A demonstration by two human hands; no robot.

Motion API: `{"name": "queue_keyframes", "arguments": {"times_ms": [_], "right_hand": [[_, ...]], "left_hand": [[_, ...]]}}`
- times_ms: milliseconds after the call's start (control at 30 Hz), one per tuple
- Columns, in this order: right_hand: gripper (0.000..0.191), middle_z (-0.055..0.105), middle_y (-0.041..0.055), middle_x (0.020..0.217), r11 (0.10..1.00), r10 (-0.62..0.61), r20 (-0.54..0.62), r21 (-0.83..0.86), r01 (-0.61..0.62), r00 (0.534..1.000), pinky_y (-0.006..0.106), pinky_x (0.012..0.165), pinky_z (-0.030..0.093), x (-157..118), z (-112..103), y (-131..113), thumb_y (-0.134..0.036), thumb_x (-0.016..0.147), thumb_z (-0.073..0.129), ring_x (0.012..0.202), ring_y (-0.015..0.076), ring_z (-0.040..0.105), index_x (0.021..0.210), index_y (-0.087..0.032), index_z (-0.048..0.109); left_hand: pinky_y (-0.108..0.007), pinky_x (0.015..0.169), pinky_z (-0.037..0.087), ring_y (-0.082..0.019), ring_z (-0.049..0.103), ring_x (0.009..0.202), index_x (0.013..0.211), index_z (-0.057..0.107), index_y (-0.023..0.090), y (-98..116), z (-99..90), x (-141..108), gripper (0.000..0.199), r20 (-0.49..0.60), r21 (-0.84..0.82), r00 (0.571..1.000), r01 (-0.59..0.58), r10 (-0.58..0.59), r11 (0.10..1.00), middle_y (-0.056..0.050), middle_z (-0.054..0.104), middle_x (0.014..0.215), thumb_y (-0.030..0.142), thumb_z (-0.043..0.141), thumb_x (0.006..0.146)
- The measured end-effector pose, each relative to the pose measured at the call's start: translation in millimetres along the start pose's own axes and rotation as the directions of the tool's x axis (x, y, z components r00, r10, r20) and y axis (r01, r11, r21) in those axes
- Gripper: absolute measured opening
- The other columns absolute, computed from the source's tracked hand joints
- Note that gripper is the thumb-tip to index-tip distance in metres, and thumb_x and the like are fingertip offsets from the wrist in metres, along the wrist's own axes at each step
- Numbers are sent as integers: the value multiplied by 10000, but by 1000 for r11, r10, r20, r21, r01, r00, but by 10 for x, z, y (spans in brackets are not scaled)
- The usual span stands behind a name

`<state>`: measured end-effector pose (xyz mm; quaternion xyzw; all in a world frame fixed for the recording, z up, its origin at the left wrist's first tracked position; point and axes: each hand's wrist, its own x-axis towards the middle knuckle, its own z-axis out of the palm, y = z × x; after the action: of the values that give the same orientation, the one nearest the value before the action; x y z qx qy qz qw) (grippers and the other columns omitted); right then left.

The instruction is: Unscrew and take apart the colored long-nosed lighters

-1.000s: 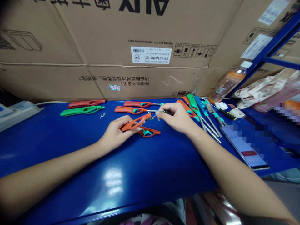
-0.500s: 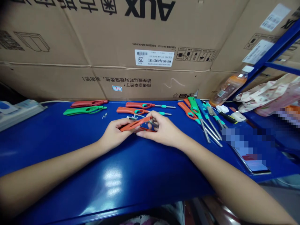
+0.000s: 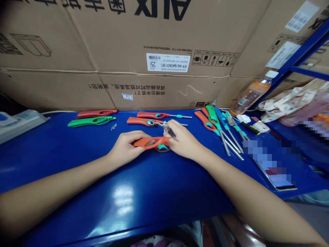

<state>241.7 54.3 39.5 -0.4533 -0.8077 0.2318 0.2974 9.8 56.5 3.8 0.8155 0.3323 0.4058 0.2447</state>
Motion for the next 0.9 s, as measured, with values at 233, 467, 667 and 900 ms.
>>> {"name": "queue_keyframes", "arguments": {"times_ms": [233, 467, 667, 900], "right_hand": [[97, 617, -1, 846, 976, 133, 349, -210, -61, 928, 277, 642, 346, -45, -59, -13, -319, 983, 426, 724, 157, 548, 939, -235, 447], [225, 652, 31, 869, 947, 92, 446, -315, 60, 890, 274, 603, 307, -53, -43, -28, -411, 964, 543, 745, 174, 577, 890, -226, 439], [281, 652, 21, 851, 954, 81, 300, -300, 13, 950, 267, 627, 355, -3, -238, 28, -490, 1004, 434, 711, 159, 570, 893, -232, 446], [348, 707, 157, 986, 606, 447, -402, -521, -601, 799, 339, 673, 414, 79, -1070, 666, -538, 926, 488, 851, 295, 652, 1009, -207, 556]], "left_hand": [[-371, 932, 569, -242, 681, 1064, 1232, 669, 163, -225, -101, 27, 349, 230, 189, 952, -247, 202, 950, -136, 687, 1166, 356, 667, 941], [-355, 891, 564, -229, 673, 970, 1158, 692, 153, -213, -109, 55, 318, 284, 193, 940, -249, 189, 949, -112, 686, 1067, 361, 699, 917], [-332, 833, 558, -211, 667, 912, 1089, 706, 164, -207, -112, 55, 244, 268, 177, 953, -194, 142, 965, -84, 676, 1001, 308, 727, 894], [-349, 911, 550, -220, 694, 990, 1064, 722, 189, -260, -126, 93, 278, 153, 78, 987, -53, 41, 996, -70, 739, 1051, 296, 773, 812]]}}
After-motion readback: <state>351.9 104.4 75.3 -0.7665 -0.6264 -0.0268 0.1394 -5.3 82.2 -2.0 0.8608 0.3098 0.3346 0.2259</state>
